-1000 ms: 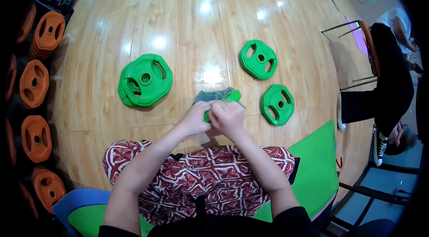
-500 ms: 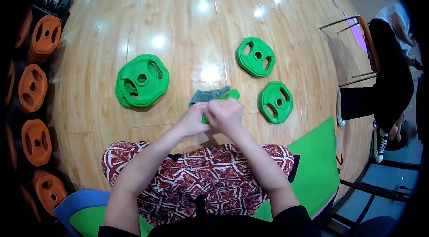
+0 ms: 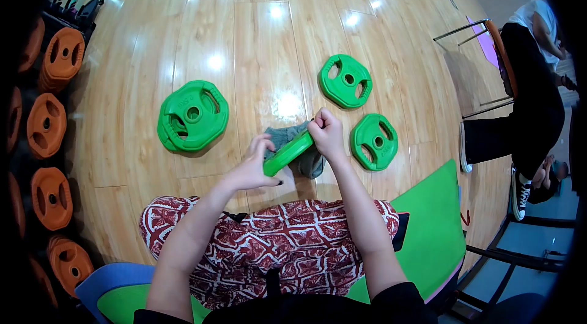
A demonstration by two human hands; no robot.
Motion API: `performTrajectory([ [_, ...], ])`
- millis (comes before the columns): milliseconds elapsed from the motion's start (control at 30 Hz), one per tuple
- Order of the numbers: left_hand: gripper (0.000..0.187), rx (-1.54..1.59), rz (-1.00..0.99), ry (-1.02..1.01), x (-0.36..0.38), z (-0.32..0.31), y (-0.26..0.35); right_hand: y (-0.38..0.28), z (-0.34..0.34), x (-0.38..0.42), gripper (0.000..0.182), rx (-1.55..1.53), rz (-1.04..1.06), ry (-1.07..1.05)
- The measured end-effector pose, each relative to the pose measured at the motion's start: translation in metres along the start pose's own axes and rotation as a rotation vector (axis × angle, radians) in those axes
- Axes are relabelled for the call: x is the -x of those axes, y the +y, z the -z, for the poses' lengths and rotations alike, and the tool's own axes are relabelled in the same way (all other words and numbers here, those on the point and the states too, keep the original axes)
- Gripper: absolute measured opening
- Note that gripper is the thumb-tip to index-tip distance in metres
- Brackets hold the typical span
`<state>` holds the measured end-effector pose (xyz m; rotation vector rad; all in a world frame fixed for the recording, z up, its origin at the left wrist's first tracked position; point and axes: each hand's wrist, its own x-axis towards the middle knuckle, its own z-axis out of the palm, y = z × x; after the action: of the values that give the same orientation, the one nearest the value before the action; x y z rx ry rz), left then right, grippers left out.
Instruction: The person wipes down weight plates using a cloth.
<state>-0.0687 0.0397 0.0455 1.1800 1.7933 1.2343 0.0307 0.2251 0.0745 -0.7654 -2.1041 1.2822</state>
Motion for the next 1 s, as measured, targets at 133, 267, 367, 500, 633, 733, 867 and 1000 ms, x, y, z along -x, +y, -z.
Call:
performTrajectory([
  [133,0.068,-0.236,0.190,-0.382,0.006,0.018,-0.020,0.007,0.001,-0.001,0.020,-0.011,-0.054,0.015],
  [267,0.065,-0.282,0.189,-0.348,0.002,0.012,-0.022,0.019,0.003,-0.002,0.020,-0.031,-0.135,0.060],
  [367,0.063,-0.284,0.099,-0.319,0.002,0.014,-0.012,0.025,0.000,-0.003,0.020,-0.078,-0.207,0.080],
  [500,0.057,-0.286,-0.025,-0.201,0.000,0.015,-0.004,0.024,0.003,-0.005,0.022,-0.196,-0.302,0.250],
  [633,0.058,-0.214,0.076,-0.226,-0.005,0.016,0.006,0.003,0.019,-0.009,0.024,-0.447,-0.310,0.453],
  [733,0.058,-0.227,-0.006,-0.104,-0.009,0.015,0.015,-0.013,0.032,-0.008,0.023,-0.430,-0.300,0.501],
  [867,0.043,-0.339,0.245,-0.261,-0.013,0.014,0.027,-0.027,0.035,-0.002,0.023,-0.451,-0.296,0.535],
  [1000,0.037,-0.169,0.320,-0.148,-0.013,0.009,0.033,-0.027,0.034,-0.001,0.023,-0.418,-0.300,0.511],
])
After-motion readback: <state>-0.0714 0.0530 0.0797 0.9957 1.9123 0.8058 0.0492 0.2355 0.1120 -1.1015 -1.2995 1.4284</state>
